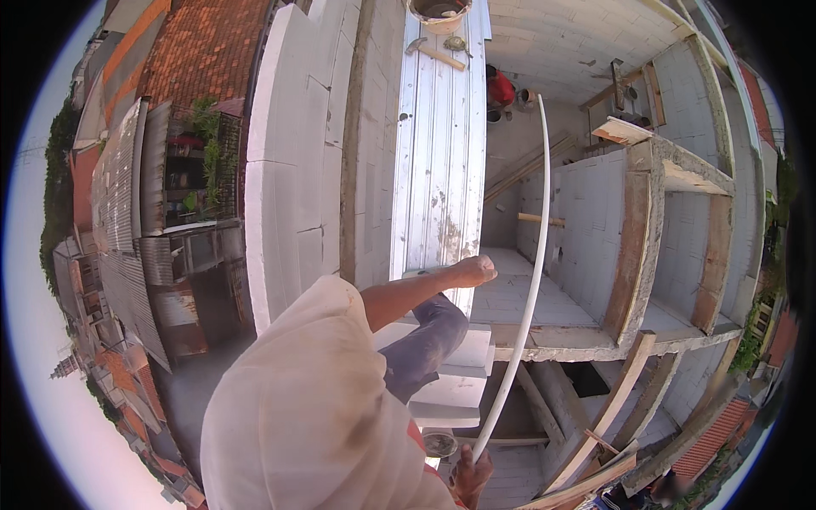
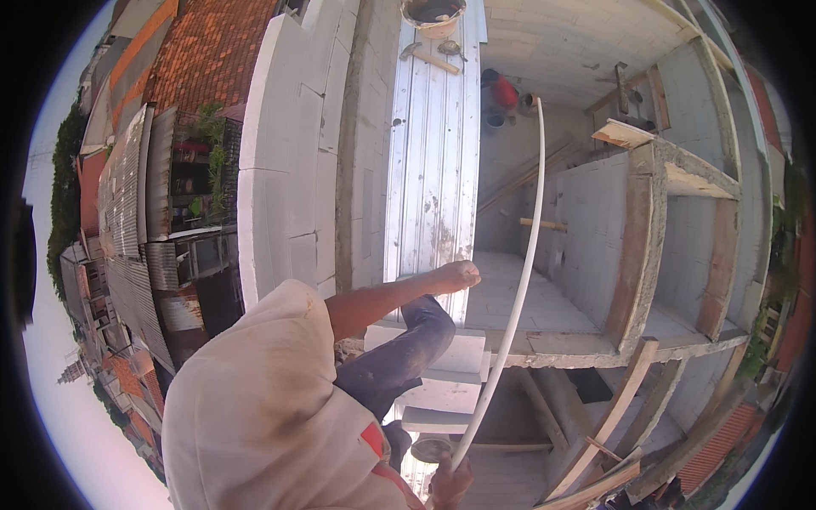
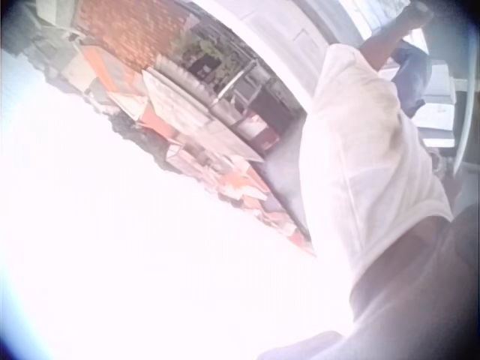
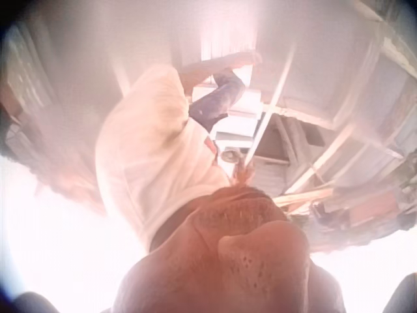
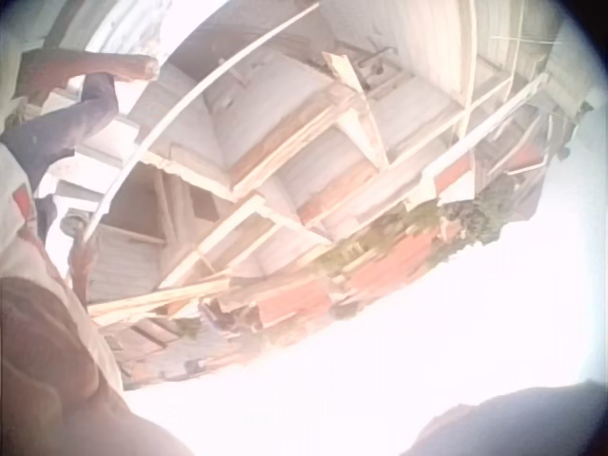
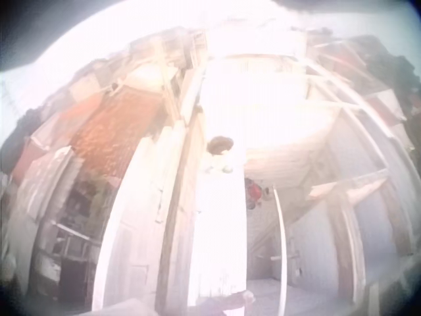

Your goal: The person measures and cuts white rectangular tiles on a rooftop, then applies mortar to the edges and places the tiles onto a wall structure. The person uses a long white rod for measuring and a trowel for applying mortar.

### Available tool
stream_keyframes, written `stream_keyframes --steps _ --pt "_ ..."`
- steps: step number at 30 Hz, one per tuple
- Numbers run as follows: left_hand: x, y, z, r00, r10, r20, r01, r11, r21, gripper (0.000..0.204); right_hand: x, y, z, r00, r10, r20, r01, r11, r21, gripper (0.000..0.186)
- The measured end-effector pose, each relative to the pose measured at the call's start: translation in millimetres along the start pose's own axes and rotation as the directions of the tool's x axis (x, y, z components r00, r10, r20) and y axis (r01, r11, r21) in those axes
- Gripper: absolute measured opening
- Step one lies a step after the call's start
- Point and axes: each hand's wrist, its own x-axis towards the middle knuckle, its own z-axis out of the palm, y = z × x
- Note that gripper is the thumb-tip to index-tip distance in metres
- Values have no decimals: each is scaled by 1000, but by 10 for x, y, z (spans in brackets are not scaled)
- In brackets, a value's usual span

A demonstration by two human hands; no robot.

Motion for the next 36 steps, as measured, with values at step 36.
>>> stream_keyframes --steps 36 --pt "-1515 1048 -3405 964 -188 -186 231 942 242 44 2048 -3905 168 973 -74 217 -31 897 442 11"
